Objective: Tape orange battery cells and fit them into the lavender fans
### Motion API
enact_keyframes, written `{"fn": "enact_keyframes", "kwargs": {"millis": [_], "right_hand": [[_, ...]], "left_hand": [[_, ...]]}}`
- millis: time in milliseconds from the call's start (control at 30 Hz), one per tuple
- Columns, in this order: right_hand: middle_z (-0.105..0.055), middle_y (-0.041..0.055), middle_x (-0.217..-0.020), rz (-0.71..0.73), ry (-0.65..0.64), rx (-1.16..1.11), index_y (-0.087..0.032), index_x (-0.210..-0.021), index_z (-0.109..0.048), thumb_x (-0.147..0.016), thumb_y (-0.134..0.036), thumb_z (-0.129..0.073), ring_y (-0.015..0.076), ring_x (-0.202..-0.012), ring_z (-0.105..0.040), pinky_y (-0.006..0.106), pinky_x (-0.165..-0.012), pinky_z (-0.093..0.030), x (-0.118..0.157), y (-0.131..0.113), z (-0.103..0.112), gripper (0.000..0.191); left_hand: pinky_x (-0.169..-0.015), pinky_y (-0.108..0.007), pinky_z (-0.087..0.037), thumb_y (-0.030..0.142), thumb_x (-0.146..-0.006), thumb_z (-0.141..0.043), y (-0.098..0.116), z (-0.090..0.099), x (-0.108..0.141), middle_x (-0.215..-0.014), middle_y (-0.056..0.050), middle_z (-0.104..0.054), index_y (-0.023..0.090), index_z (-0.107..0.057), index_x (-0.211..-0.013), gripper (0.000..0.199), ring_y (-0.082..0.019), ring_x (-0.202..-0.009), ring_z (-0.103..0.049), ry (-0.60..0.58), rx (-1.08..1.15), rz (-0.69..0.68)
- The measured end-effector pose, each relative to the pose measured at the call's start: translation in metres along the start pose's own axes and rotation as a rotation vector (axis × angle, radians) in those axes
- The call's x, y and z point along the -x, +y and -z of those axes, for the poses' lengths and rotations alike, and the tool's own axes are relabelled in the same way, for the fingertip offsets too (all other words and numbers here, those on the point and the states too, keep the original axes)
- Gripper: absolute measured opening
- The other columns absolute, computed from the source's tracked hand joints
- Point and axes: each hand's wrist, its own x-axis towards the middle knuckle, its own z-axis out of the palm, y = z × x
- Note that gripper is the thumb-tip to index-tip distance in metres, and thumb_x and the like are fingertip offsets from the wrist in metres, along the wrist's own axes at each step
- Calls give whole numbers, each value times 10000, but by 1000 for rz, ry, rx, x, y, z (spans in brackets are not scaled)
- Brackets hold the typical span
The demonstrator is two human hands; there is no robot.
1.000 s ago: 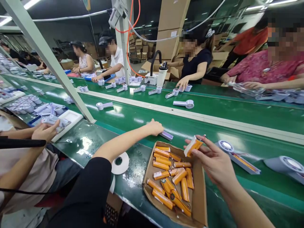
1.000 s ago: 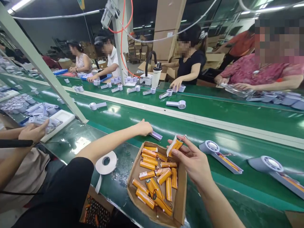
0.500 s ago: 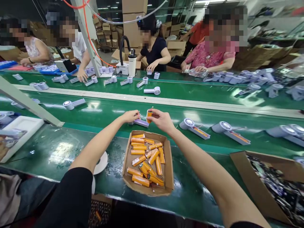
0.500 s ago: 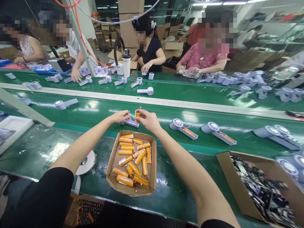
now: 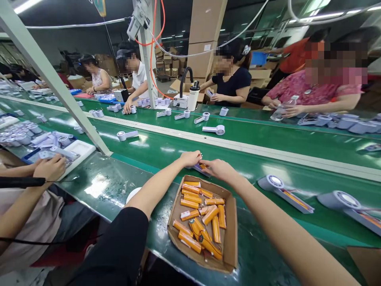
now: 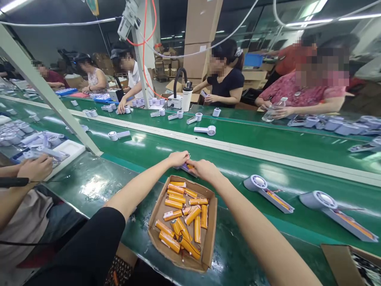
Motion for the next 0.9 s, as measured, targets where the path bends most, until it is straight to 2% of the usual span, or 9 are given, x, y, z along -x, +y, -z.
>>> {"fn": "enact_keyframes", "kwargs": {"millis": [233, 400, 500, 567, 633, 700, 733, 800, 900], "right_hand": [[-795, 179, -1320, 95, -31, 21, -274, -1534, -649, -1132, -452, -453, 343, -1184, -781, 404, -897, -602, -7, -7, -8, 481], [-771, 162, -1390, 156, -18, 10, -235, -1459, -704, -1129, -373, -476, 316, -1307, -726, 388, -1018, -580, -12, -5, -9, 424], [-780, 161, -1384, 148, -26, 21, -227, -1403, -746, -1115, -344, -515, 300, -1284, -745, 365, -1040, -569, -12, -3, -8, 387], [-801, 164, -1345, 110, -29, 33, -231, -1406, -745, -1099, -328, -549, 305, -1218, -779, 370, -1003, -584, -8, -2, -8, 378], [-813, 150, -1333, 62, -21, 34, -255, -1455, -715, -1094, -326, -564, 303, -1186, -796, 372, -983, -592, 1, 2, -10, 397], [-804, 144, -1368, 2, 1, 26, -271, -1522, -664, -1106, -335, -554, 300, -1203, -796, 372, -986, -594, 13, 8, -12, 435], [-801, 153, -1373, -35, 13, 20, -264, -1544, -646, -1108, -345, -555, 306, -1203, -797, 378, -979, -598, 21, 11, -13, 452], [-810, 182, -1338, -114, 31, 8, -235, -1547, -646, -1102, -368, -575, 331, -1177, -808, 392, -947, -610, 35, 17, -14, 470], [-821, 172, -1316, -191, 41, -19, -244, -1502, -697, -1099, -391, -590, 330, -1161, -813, 380, -932, -612, 53, 18, -14, 442]], "left_hand": [[-1031, -350, -571, 412, -1141, -410, 5, -1, -4, -1334, -51, -795, 281, -640, -1299, 308, -223, -1239, -744, 20, 55, 26], [-1011, -343, -583, 354, -1136, -423, 10, -1, -6, -1225, -36, -823, 261, -660, -1250, 279, -208, -1166, -765, 29, 121, 3], [-1069, -341, -571, 360, -1116, -490, 18, 6, 1, -1293, -65, -806, 229, -662, -1299, 283, -207, -1228, -745, 73, 153, -32], [-1177, -337, -514, 364, -1088, -562, 19, 12, 18, -1425, -85, -758, 209, -634, -1402, 358, -201, -1354, -687, 129, 170, -64], [-1268, -349, -441, 354, -1063, -601, 10, 15, 53, -1526, -104, -702, 190, -577, -1516, 483, -206, -1465, -610, 190, 176, -87], [-1269, -360, -453, 342, -1049, -592, -10, 13, 107, -1509, -99, -715, 194, -585, -1535, 508, -210, -1455, -619, 257, 172, -123], [-1236, -357, -493, 340, -1047, -576, -24, 9, 139, -1458, -83, -746, 216, -636, -1484, 459, -204, -1400, -660, 294, 167, -147], [-1086, -374, -616, 364, -1051, -518, -55, -3, 208, -1238, -14, -829, 300, -777, -1210, 310, -209, -1183, -766, 487, 134, -211], [-888, -429, -687, 369, -1013, -516, -101, -27, 297, -961, 57, -839, 406, -789, -950, 283, -248, -944, -799, 573, 87, -207]]}}
